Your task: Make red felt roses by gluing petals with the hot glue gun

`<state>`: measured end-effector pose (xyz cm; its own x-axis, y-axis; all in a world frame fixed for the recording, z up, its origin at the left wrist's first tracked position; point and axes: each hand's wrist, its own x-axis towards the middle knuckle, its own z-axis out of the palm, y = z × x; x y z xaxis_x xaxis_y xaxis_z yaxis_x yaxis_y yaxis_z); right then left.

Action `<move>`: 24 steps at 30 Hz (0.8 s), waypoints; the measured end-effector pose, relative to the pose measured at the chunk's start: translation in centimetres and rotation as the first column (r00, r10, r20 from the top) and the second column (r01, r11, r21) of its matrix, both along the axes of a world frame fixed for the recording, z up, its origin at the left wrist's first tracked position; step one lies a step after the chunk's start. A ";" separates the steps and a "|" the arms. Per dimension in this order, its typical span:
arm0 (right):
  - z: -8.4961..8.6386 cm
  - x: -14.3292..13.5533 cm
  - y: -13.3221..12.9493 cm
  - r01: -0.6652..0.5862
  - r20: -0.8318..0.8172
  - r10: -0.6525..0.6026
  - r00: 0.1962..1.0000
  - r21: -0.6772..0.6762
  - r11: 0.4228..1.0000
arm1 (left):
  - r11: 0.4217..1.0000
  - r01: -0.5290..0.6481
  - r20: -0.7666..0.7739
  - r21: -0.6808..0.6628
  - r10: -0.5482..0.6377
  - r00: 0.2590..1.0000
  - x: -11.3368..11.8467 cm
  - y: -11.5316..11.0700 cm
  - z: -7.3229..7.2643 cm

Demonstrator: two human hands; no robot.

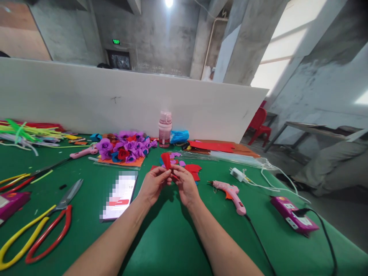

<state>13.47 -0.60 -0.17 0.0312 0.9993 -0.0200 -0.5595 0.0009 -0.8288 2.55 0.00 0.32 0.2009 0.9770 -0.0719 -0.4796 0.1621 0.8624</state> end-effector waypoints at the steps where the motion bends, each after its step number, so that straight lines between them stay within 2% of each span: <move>1: 0.0 0.0 0.0 -0.004 0.001 0.004 1.000 0.003 1.000 | 1.000 -0.003 -0.005 -0.003 0.003 1.000 0.0 0.0 0.0; 11: -0.1 -0.7 -0.3 0.061 0.105 -0.069 0.992 0.079 0.995 | 0.999 -0.031 0.001 0.035 0.031 1.000 0.3 0.1 -0.5; 24: -0.4 -0.6 0.2 0.107 0.084 -0.109 0.990 0.030 0.994 | 1.000 -0.030 -0.023 0.007 0.030 0.999 0.4 0.2 -0.7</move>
<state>12.92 -0.42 -0.59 0.1399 0.9901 0.0123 -0.4819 0.0790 -0.8727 2.91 0.16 -0.35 0.1702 0.9829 -0.0699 -0.4643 0.1425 0.8741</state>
